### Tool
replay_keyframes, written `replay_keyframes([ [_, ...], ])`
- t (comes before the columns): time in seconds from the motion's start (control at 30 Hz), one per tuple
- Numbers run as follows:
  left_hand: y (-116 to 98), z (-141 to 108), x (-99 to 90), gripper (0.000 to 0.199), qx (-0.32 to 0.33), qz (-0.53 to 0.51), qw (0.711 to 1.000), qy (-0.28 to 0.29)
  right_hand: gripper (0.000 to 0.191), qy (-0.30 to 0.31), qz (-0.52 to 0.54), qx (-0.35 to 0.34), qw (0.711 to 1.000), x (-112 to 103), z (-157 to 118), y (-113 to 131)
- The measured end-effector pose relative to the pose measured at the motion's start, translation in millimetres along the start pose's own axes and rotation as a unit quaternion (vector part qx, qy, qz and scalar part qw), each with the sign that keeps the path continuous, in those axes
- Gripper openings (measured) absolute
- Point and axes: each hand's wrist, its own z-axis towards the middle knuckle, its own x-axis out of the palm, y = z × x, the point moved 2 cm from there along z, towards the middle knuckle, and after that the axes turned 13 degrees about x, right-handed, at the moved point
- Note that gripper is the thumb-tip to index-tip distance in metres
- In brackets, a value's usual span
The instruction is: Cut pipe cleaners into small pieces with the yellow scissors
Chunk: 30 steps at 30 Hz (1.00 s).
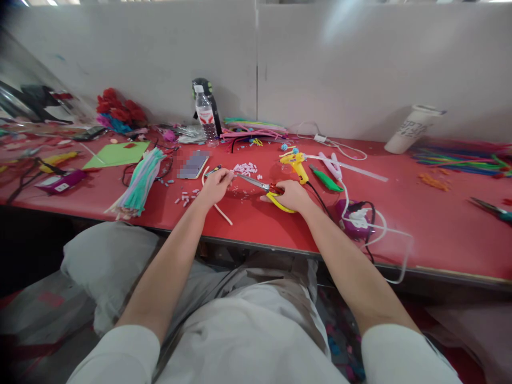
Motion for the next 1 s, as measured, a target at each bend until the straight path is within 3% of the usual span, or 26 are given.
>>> replay_keyframes([
  [0.63,4.2,-1.0,2.2,0.030,-0.022,-0.021,1.000,-0.006,0.061,-0.014,-0.013,0.004,1.000,-1.2,-0.2,2.5],
  [1.0,-4.2,-0.8,1.0,0.034,-0.018,-0.001,1.000,0.012,0.061,-0.007,-0.005,-0.003,1.000,-1.0,-0.8,2.3],
])
